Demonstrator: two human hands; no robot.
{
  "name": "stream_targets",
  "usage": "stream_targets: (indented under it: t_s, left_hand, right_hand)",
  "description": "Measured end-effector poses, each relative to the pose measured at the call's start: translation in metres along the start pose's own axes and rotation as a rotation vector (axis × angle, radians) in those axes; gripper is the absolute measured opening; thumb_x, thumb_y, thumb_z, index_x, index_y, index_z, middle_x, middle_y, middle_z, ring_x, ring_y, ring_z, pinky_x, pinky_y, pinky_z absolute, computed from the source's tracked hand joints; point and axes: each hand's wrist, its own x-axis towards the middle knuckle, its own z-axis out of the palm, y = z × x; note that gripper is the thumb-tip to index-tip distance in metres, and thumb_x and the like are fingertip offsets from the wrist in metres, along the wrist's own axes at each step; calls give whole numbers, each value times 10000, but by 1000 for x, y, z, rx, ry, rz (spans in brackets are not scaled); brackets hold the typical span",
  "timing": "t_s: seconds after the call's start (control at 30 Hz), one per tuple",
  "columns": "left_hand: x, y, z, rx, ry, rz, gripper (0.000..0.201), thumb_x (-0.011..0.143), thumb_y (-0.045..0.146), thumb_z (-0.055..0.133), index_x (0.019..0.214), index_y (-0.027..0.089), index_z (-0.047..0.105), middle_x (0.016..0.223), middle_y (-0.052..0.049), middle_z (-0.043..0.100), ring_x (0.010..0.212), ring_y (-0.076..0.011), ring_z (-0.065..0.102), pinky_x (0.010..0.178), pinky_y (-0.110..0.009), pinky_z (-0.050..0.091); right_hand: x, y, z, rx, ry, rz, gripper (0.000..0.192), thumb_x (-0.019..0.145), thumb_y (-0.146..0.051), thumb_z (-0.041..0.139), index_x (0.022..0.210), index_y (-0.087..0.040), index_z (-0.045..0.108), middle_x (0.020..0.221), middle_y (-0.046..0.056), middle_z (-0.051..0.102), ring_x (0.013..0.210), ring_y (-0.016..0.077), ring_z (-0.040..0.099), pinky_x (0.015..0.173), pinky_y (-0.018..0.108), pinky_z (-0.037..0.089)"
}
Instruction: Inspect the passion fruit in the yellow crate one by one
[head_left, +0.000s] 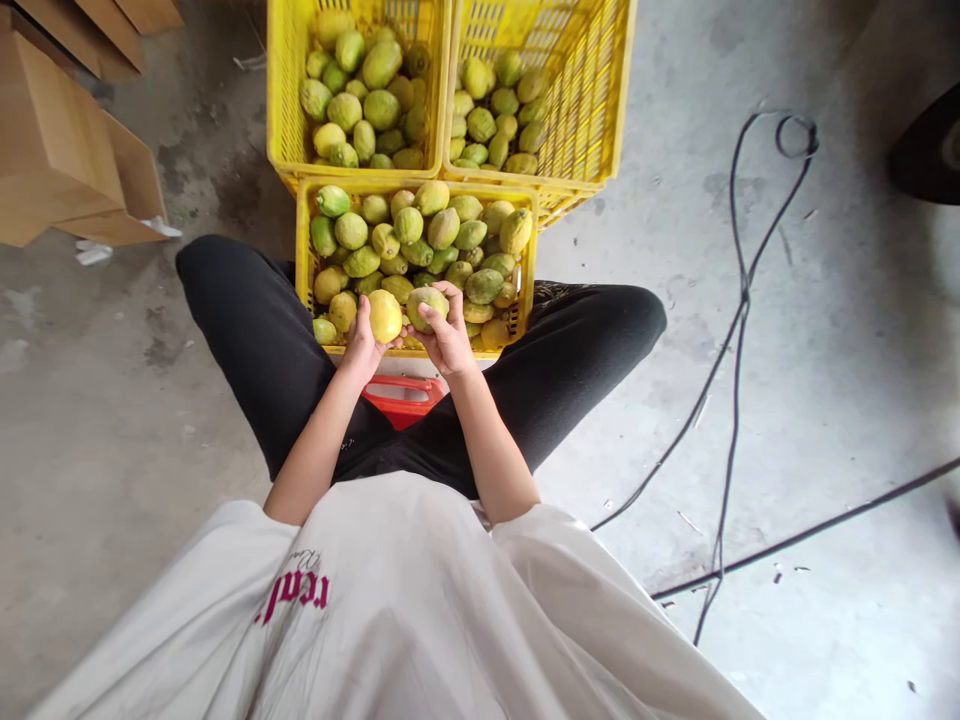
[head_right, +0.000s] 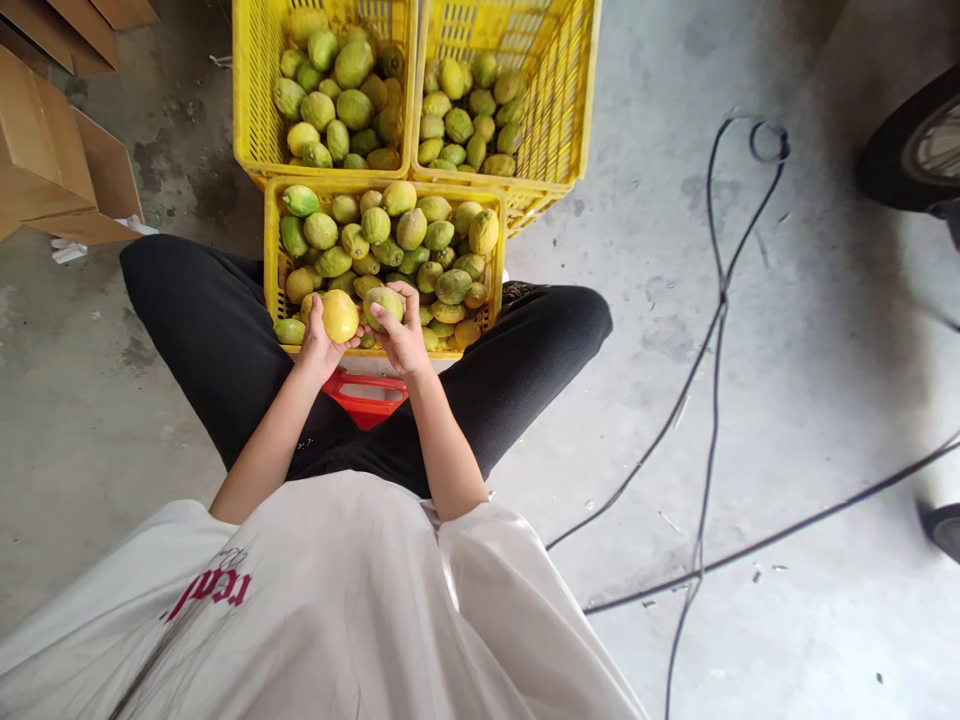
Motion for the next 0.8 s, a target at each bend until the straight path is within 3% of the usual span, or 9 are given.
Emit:
stream_targets:
  t_s: [0.17, 0.27, 0.37, 0.5, 0.67, 0.8]
  left_hand:
    - [-11, 9, 6, -69, -42, -47, 446, 1329, 527, 499, 1521, 217, 755, 1230, -181, 924, 1333, -472, 937, 927, -592, 850]
    - [-14, 11, 5, -107, -45, -33, 358, 1281, 409, 500, 1469, 227, 744, 1309, -177, 929, 1446, -438, 922, 981, -546, 855]
    - [-12, 9, 1, -105, -57, -8, 300, 1223, 469, 675, 1425, 254, 732, 1390, -153, 929, 1499, -424, 910, 1010, -483, 843]
    - [-11, 5, -2, -71, -64, 40, 375, 1153, 489, 877, 1411, 291, 691, 1371, -112, 925, 1436, -402, 935, 994, -441, 835]
    - [-15, 1, 1, -34, -60, 78, 368, 1074, 158, 854, 1259, 325, 583, 1135, 17, 841, 1246, -293, 971, 1055, -411, 818]
    - [-15, -1, 1, 3, -84, 72, 382, 1003, 140, 902, 1226, 300, 636, 1161, -6, 830, 1299, -289, 946, 1144, -423, 807]
  right_hand:
    - [5, -1, 0, -5, 8, -43, 649, 880, -599, 1072, 1251, -396, 579, 1340, 4, 746, 1298, 283, 830, 873, 362, 802]
    - [9, -5, -2, 9, 5, -24, 580, 924, -667, 959, 1218, -387, 545, 1361, 25, 761, 1428, 337, 834, 893, 422, 819]
    - [11, -7, -2, 33, -6, -13, 576, 899, -658, 931, 1206, -385, 527, 1349, 22, 773, 1478, 358, 843, 907, 445, 812]
    - [10, -1, -1, 51, -19, -24, 600, 902, -654, 962, 1236, -389, 540, 1333, 14, 790, 1486, 352, 839, 962, 470, 814]
    - [9, 7, -2, 41, -8, -63, 701, 821, -717, 1035, 1271, -385, 612, 1221, 28, 756, 1417, 374, 823, 985, 513, 825]
    - [6, 5, -2, -19, -3, -67, 715, 793, -740, 1057, 1210, -381, 600, 1217, 32, 715, 1380, 357, 818, 917, 453, 820]
